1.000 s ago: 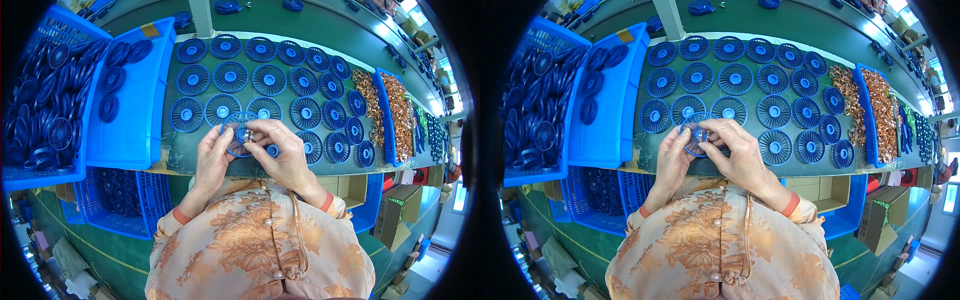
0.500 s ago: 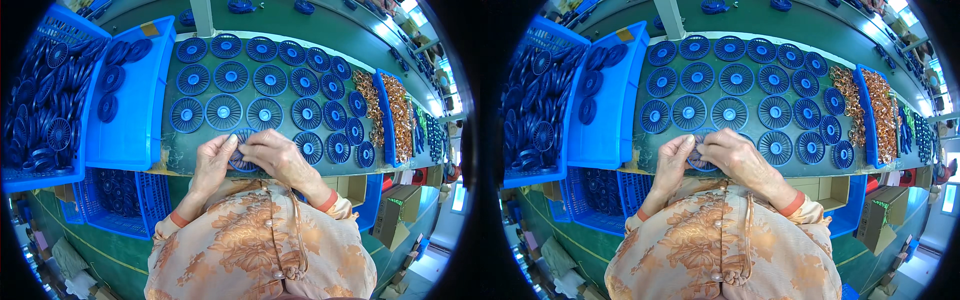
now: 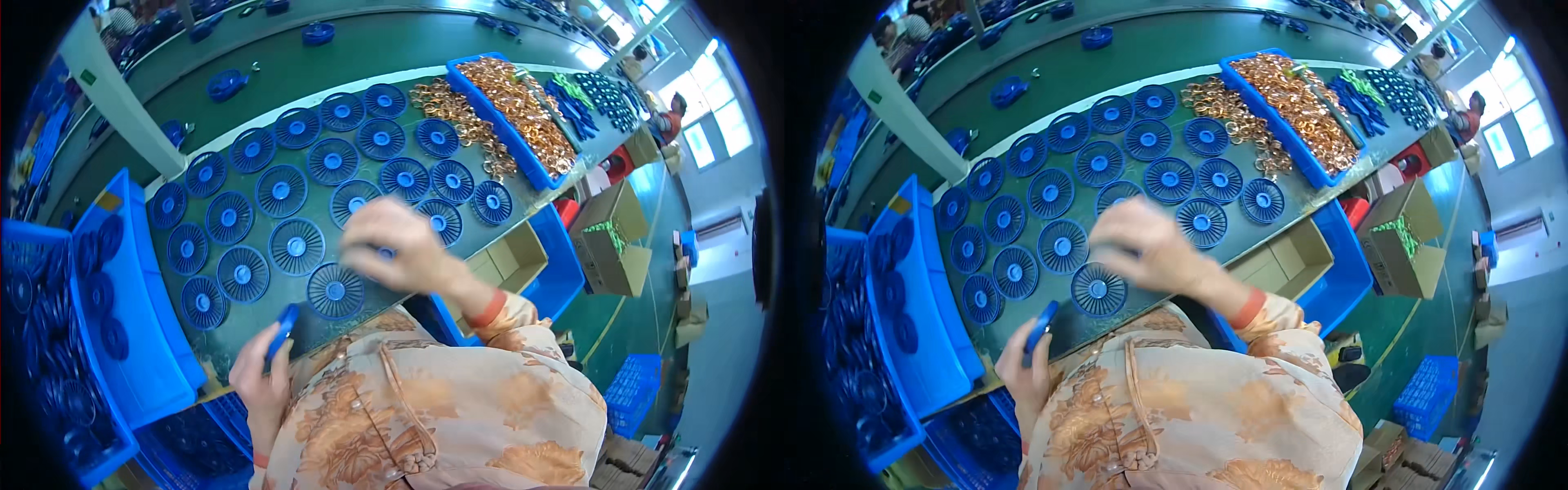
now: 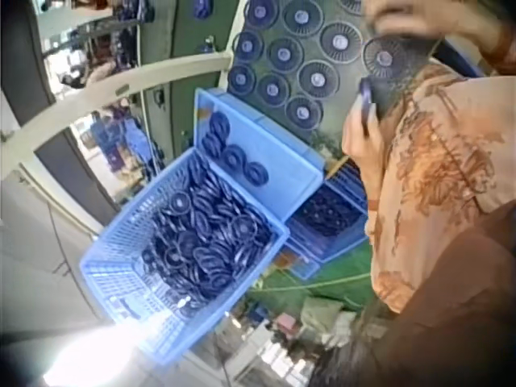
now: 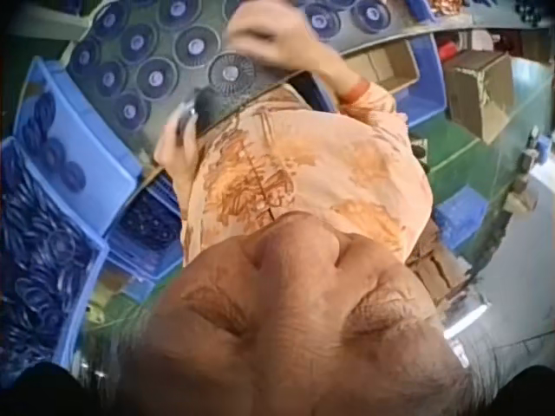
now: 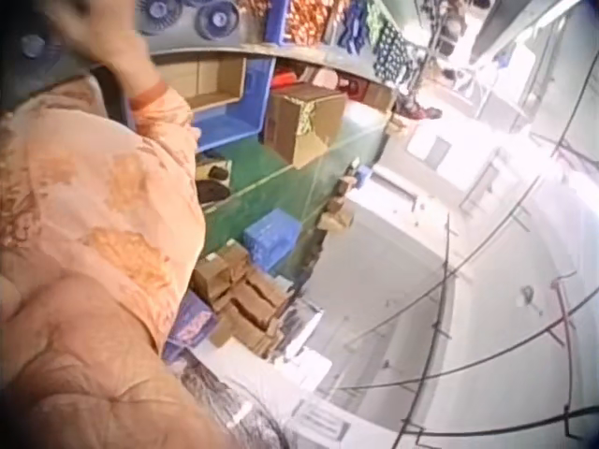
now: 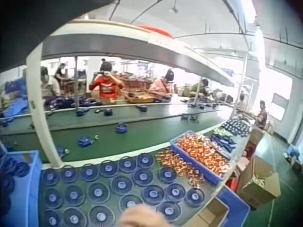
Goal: Assembling small blue plastic components by inserting metal rings into the center of each piece and occasionally using a mallet to tap them together.
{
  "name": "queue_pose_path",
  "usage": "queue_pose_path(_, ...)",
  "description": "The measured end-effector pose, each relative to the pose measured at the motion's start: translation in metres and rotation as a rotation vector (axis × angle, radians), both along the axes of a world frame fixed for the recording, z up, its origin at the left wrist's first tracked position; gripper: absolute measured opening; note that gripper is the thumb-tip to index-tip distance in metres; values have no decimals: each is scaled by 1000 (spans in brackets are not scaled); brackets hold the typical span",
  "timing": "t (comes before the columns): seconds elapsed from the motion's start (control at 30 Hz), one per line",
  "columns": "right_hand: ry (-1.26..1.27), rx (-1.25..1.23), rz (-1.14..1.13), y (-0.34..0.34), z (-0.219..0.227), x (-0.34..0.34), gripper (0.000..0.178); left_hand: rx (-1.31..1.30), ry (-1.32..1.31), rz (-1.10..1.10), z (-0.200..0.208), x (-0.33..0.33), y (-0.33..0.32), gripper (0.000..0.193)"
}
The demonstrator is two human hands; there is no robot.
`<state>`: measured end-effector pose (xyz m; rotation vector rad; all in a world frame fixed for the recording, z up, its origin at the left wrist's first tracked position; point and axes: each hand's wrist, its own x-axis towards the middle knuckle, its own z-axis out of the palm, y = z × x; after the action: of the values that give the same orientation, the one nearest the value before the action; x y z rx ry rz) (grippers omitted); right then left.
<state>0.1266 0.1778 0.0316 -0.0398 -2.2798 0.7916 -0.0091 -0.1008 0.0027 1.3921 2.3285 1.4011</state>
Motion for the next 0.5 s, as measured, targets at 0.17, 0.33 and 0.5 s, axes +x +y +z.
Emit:
queue_pose_path(0.17,-248,329,-857,141,-33,65,11,-52,343,-30,-30,-2,-22,38)
queue_pose_path(0.33,-640,402,-900,213,-57,74,18,-183,364,-26,-36,3,-29,34)
queue_pose_path(0.5,-543,405,-799,237,-65,89,21,-176,303,-19,-42,0,-23,38)
